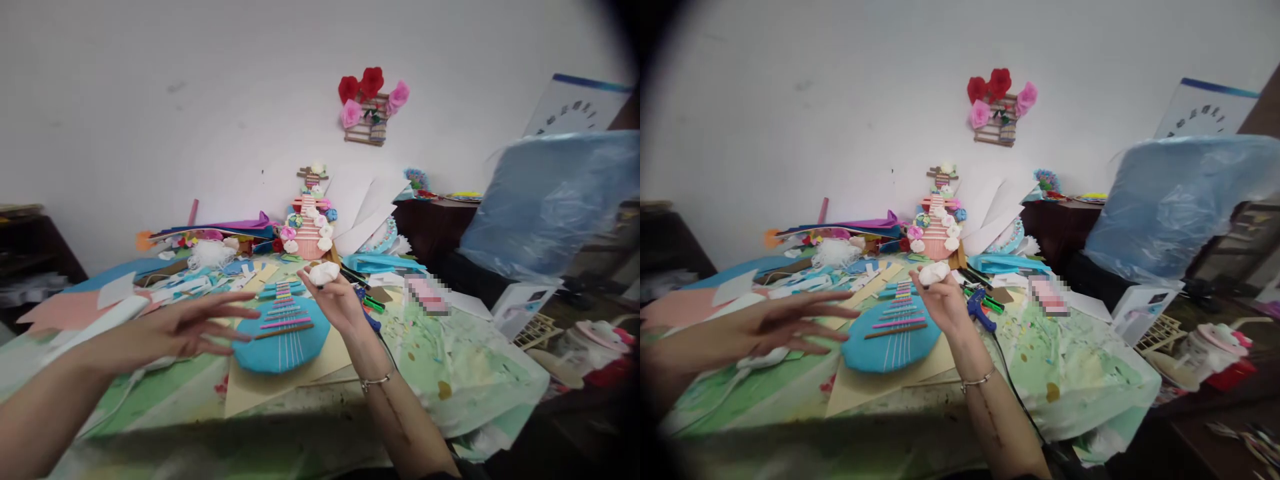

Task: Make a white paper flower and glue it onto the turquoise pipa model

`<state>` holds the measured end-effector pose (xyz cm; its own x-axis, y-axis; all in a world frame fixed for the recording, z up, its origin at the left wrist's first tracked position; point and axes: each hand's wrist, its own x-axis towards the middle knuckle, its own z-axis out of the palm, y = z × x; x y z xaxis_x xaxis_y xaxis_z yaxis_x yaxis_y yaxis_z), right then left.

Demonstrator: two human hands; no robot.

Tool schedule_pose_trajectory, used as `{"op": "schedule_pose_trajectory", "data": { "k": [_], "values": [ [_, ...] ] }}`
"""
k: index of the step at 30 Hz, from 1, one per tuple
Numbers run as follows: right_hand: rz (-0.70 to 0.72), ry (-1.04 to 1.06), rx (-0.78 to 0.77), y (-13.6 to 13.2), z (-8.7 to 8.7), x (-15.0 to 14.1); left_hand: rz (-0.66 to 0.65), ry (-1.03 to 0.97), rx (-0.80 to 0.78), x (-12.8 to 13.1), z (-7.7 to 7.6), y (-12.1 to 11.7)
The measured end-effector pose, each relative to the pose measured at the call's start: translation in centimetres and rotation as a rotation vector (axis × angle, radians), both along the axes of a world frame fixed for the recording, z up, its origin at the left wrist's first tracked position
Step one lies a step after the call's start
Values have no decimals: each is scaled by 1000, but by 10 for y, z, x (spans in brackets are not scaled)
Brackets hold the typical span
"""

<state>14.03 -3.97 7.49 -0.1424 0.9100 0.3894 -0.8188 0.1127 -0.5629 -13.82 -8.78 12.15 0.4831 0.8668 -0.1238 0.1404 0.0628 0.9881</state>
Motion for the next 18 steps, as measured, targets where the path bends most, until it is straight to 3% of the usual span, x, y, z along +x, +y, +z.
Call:
{"op": "schedule_pose_trajectory", "data": {
  "k": [1, 4, 11, 18],
  "values": [
    [-7, -9, 12, -2, 0, -1, -113, -50, -10, 14, 8, 3],
    [18, -41, -7, -8, -2, -9, -266, -196, -84, 39, 15, 7],
    [42, -55, -203, -12, -10, -52, -245, -326, -23, 47, 3, 8],
    [-220, -212, -305, -6, -12, -78, -192, -225, -4, 52, -5, 5]
  ]
}}
